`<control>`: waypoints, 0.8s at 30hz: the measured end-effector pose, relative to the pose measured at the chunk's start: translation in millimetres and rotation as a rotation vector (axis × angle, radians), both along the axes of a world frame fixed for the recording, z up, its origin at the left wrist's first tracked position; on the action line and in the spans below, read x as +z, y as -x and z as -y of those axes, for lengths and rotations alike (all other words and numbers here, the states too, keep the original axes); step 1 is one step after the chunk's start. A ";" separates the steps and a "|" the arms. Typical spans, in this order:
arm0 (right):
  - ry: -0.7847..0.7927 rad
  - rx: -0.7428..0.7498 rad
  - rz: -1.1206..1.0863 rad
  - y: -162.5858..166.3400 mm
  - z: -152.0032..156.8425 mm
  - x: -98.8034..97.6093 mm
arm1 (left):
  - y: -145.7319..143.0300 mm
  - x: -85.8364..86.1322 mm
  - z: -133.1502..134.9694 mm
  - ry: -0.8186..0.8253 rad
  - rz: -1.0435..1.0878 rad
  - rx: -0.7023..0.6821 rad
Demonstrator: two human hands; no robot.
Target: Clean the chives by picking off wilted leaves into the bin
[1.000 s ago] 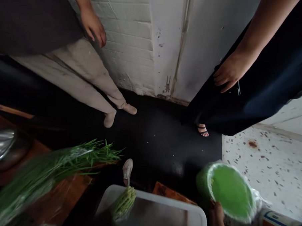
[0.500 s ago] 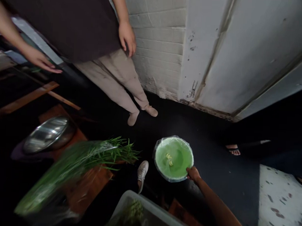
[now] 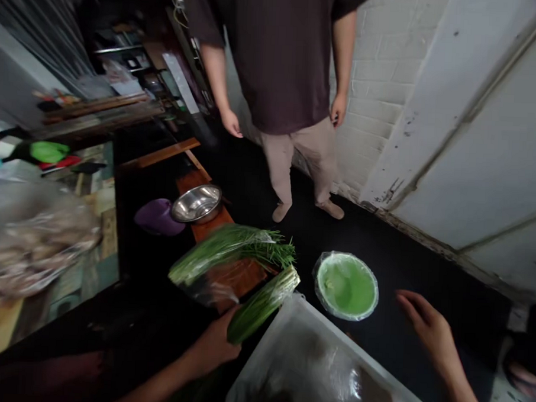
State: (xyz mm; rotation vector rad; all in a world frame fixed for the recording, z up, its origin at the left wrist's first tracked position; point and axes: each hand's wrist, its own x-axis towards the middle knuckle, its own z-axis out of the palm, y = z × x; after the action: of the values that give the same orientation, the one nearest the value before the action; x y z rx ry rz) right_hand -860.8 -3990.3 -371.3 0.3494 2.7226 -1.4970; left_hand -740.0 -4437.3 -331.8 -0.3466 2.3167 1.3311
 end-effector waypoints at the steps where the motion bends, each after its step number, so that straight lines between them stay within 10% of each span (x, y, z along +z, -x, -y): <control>1: 0.119 0.074 0.007 -8.0 38.8 25.8 | -3.4 6.4 5.2 -0.017 -0.027 0.013; 6: 0.609 0.394 0.131 -48.5 236.1 74.8 | -26.1 30.7 35.5 -0.001 -0.070 0.079; 9: 0.513 0.674 0.134 -60.0 294.3 75.2 | -45.1 35.2 67.1 0.189 -0.017 0.104; 15: 0.502 0.757 -0.044 -39.5 337.9 100.6 | -71.5 26.5 122.7 0.474 -0.036 -0.096; 20: 0.956 0.315 0.348 -6.4 346.9 73.2 | -79.9 15.4 134.5 0.359 -0.069 -0.130; 24: 0.930 0.073 0.387 -2.9 319.8 38.5 | -77.6 5.4 138.9 0.209 -0.003 0.053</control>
State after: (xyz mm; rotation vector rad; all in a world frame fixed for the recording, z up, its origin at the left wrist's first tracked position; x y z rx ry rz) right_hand -858.0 -4310.1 -332.8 0.4196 1.5129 -2.1578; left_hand -662.4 -4576.2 -326.3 -0.4752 2.4708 1.1145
